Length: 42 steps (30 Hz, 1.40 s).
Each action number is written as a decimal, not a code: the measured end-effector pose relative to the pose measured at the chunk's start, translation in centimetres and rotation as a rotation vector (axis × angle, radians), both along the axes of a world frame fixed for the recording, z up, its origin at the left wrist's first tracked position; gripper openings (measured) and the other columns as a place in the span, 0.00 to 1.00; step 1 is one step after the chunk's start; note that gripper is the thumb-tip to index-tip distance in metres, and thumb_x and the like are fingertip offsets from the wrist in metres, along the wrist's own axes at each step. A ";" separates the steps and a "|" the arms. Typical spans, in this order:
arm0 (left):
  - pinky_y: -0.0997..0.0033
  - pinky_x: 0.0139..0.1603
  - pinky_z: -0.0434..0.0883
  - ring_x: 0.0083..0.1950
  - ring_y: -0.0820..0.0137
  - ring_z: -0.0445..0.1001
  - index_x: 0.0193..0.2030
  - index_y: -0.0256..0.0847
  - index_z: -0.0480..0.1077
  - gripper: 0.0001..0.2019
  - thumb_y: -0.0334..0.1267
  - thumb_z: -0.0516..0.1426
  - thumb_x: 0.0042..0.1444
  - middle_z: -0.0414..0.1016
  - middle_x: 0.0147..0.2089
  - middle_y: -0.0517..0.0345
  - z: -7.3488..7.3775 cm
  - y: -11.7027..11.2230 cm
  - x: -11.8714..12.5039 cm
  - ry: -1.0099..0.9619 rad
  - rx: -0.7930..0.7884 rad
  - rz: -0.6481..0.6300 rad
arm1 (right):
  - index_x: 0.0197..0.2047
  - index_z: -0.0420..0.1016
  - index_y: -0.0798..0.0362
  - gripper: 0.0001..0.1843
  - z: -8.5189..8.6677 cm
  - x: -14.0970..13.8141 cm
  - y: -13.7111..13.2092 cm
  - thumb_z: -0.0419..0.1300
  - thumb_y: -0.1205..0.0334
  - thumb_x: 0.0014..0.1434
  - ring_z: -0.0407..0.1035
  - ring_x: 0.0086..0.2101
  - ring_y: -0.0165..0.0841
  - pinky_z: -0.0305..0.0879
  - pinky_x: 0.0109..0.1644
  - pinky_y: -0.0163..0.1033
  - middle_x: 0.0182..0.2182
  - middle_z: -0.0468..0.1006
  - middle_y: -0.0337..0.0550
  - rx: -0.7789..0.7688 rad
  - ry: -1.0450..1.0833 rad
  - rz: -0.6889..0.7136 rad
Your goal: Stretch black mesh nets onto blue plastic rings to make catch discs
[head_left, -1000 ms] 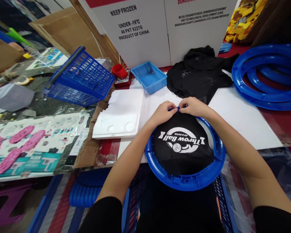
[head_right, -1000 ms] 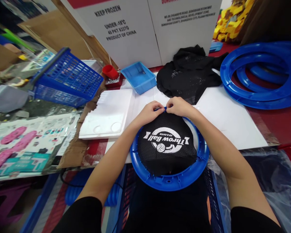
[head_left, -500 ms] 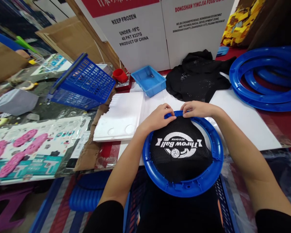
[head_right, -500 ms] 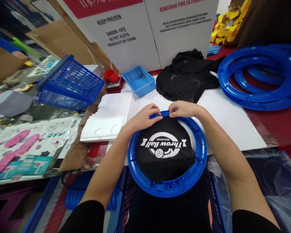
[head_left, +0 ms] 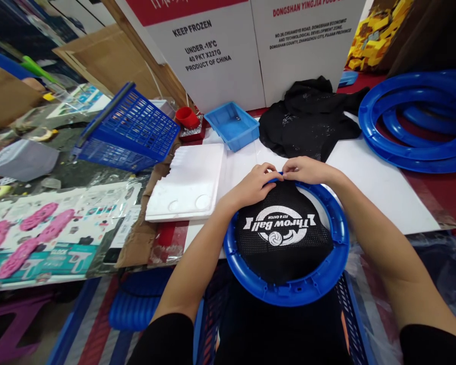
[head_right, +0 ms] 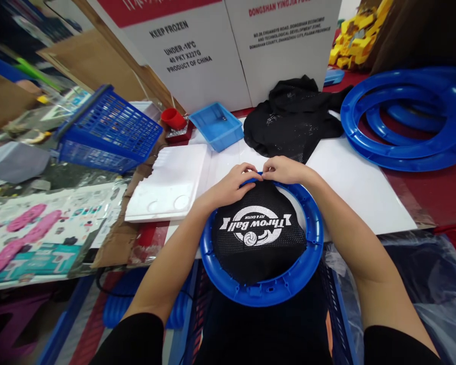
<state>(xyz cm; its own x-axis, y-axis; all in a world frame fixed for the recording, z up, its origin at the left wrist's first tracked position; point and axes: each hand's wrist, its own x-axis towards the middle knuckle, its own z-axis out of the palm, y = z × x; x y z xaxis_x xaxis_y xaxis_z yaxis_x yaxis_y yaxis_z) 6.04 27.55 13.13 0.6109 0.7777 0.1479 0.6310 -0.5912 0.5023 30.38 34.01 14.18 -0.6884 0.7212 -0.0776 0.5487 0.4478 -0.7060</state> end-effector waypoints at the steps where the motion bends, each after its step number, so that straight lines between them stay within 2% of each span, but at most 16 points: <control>1: 0.46 0.74 0.66 0.67 0.55 0.69 0.60 0.49 0.78 0.16 0.35 0.54 0.71 0.71 0.63 0.48 0.1 -0.1 -0.1 0.017 0.001 0.012 | 0.42 0.85 0.52 0.12 0.2 0.5 0.1 0.62 0.55 0.67 0.76 0.40 0.39 0.67 0.45 0.41 0.40 0.86 0.44 -0.024 0.011 0.026; 6: 0.45 0.73 0.66 0.64 0.53 0.71 0.55 0.49 0.82 0.14 0.40 0.55 0.71 0.72 0.60 0.48 1.0 -0.5 -1.5 0.091 -0.058 0.121 | 0.46 0.84 0.51 0.16 1.3 2.0 0.1 0.64 0.48 0.66 0.78 0.45 0.42 0.71 0.50 0.43 0.45 0.86 0.46 -0.030 0.022 0.043; 8: 0.47 0.70 0.68 0.59 0.55 0.74 0.51 0.48 0.83 0.15 0.46 0.54 0.72 0.73 0.57 0.48 1.3 -0.5 -2.3 0.109 -0.113 0.149 | 0.43 0.83 0.51 0.16 1.9 2.0 -0.3 0.67 0.46 0.64 0.78 0.49 0.44 0.72 0.55 0.46 0.50 0.85 0.49 0.008 0.062 0.019; 11: 0.53 0.61 0.73 0.47 0.59 0.77 0.39 0.45 0.83 0.20 0.55 0.56 0.71 0.75 0.51 0.49 1.4 -0.4 -3.2 0.134 -0.129 0.195 | 0.35 0.80 0.50 0.18 2.6 1.8 -1.1 0.67 0.43 0.64 0.76 0.58 0.49 0.68 0.65 0.52 0.61 0.81 0.49 0.018 0.083 0.091; 15: 0.56 0.48 0.73 0.39 0.60 0.75 0.31 0.43 0.79 0.23 0.56 0.57 0.69 0.75 0.41 0.49 1.5 -0.6 -3.1 0.225 -0.071 0.296 | 0.36 0.83 0.48 0.19 2.7 2.1 -1.5 0.69 0.40 0.63 0.59 0.73 0.57 0.56 0.76 0.62 0.74 0.67 0.47 0.020 -0.032 0.172; 18: 0.57 0.43 0.71 0.35 0.59 0.75 0.27 0.43 0.77 0.22 0.56 0.59 0.66 0.75 0.35 0.48 2.1 -1.2 -3.0 0.276 -0.085 0.373 | 0.38 0.85 0.48 0.18 2.4 2.9 -1.1 0.72 0.41 0.61 0.48 0.77 0.61 0.51 0.78 0.68 0.76 0.62 0.49 0.024 -0.118 0.146; 21: 0.58 0.42 0.69 0.33 0.58 0.75 0.24 0.43 0.72 0.22 0.54 0.61 0.64 0.72 0.28 0.51 2.9 -1.8 -3.2 0.295 -0.173 0.354 | 0.43 0.86 0.46 0.19 2.2 3.8 -0.6 0.74 0.42 0.58 0.43 0.78 0.62 0.48 0.79 0.69 0.78 0.58 0.50 -0.018 -0.186 0.133; 23: 0.57 0.43 0.70 0.34 0.59 0.76 0.25 0.43 0.72 0.21 0.52 0.62 0.64 0.76 0.33 0.50 3.4 -2.0 -3.1 0.279 -0.158 0.291 | 0.47 0.86 0.44 0.21 2.1 4.1 -0.4 0.75 0.42 0.56 0.40 0.79 0.62 0.46 0.80 0.69 0.79 0.56 0.47 -0.047 -0.212 0.147; 25: 0.55 0.49 0.72 0.40 0.58 0.78 0.29 0.42 0.74 0.18 0.52 0.64 0.65 0.79 0.48 0.47 3.5 -1.9 -2.7 0.213 -0.053 0.197 | 0.48 0.87 0.43 0.20 2.0 4.0 -0.4 0.76 0.44 0.55 0.38 0.79 0.61 0.44 0.81 0.68 0.80 0.55 0.44 -0.057 -0.229 0.174; 27: 0.52 0.57 0.72 0.50 0.55 0.79 0.38 0.42 0.78 0.15 0.52 0.64 0.66 0.75 0.62 0.46 3.1 -1.8 -1.9 0.149 0.045 0.088 | 0.45 0.87 0.44 0.17 1.8 3.6 -0.6 0.77 0.48 0.54 0.37 0.80 0.61 0.44 0.81 0.67 0.81 0.53 0.44 -0.057 -0.250 0.199; 29: 0.47 0.65 0.70 0.63 0.48 0.75 0.48 0.43 0.79 0.14 0.51 0.64 0.68 0.71 0.69 0.43 2.4 -1.6 -1.0 0.155 0.099 0.018 | 0.42 0.86 0.46 0.14 1.8 3.1 -0.8 0.77 0.50 0.54 0.35 0.80 0.60 0.44 0.82 0.65 0.81 0.50 0.44 -0.050 -0.275 0.224; 32: 0.43 0.70 0.67 0.74 0.43 0.65 0.55 0.42 0.78 0.20 0.54 0.65 0.66 0.64 0.76 0.39 1.3 -1.6 -0.2 0.232 0.133 -0.003 | 0.37 0.85 0.49 0.17 2.1 2.6 -1.1 0.75 0.44 0.56 0.32 0.80 0.59 0.40 0.83 0.63 0.83 0.45 0.42 -0.059 -0.317 0.260; 34: 0.43 0.71 0.67 0.73 0.44 0.64 0.53 0.40 0.79 0.24 0.59 0.66 0.64 0.64 0.75 0.38 0.9 -1.5 0.0 0.234 0.132 -0.005 | 0.36 0.86 0.49 0.22 2.4 2.8 -1.1 0.74 0.38 0.55 0.30 0.80 0.61 0.38 0.83 0.62 0.83 0.44 0.38 -0.081 -0.339 0.269; 36: 0.46 0.70 0.69 0.70 0.47 0.67 0.47 0.39 0.79 0.23 0.60 0.65 0.65 0.68 0.71 0.40 0.7 -1.3 -0.1 0.179 0.108 -0.006 | 0.35 0.86 0.48 0.24 2.7 3.3 -1.0 0.76 0.35 0.52 0.30 0.80 0.62 0.38 0.84 0.61 0.83 0.44 0.34 -0.108 -0.354 0.261; 39: 0.50 0.68 0.70 0.65 0.52 0.70 0.41 0.41 0.79 0.16 0.53 0.62 0.69 0.73 0.64 0.44 0.7 -0.8 -0.7 0.053 0.035 -0.010 | 0.33 0.86 0.46 0.24 2.9 4.2 -0.8 0.77 0.34 0.49 0.29 0.80 0.63 0.39 0.84 0.63 0.82 0.47 0.29 -0.134 -0.378 0.250; 42: 0.51 0.67 0.70 0.62 0.56 0.73 0.42 0.42 0.78 0.10 0.46 0.61 0.70 0.75 0.59 0.47 0.8 -0.2 -1.5 -0.078 -0.052 -0.014 | 0.31 0.84 0.47 0.20 2.9 4.7 -0.7 0.76 0.39 0.53 0.32 0.80 0.62 0.42 0.82 0.65 0.82 0.49 0.32 -0.112 -0.392 0.252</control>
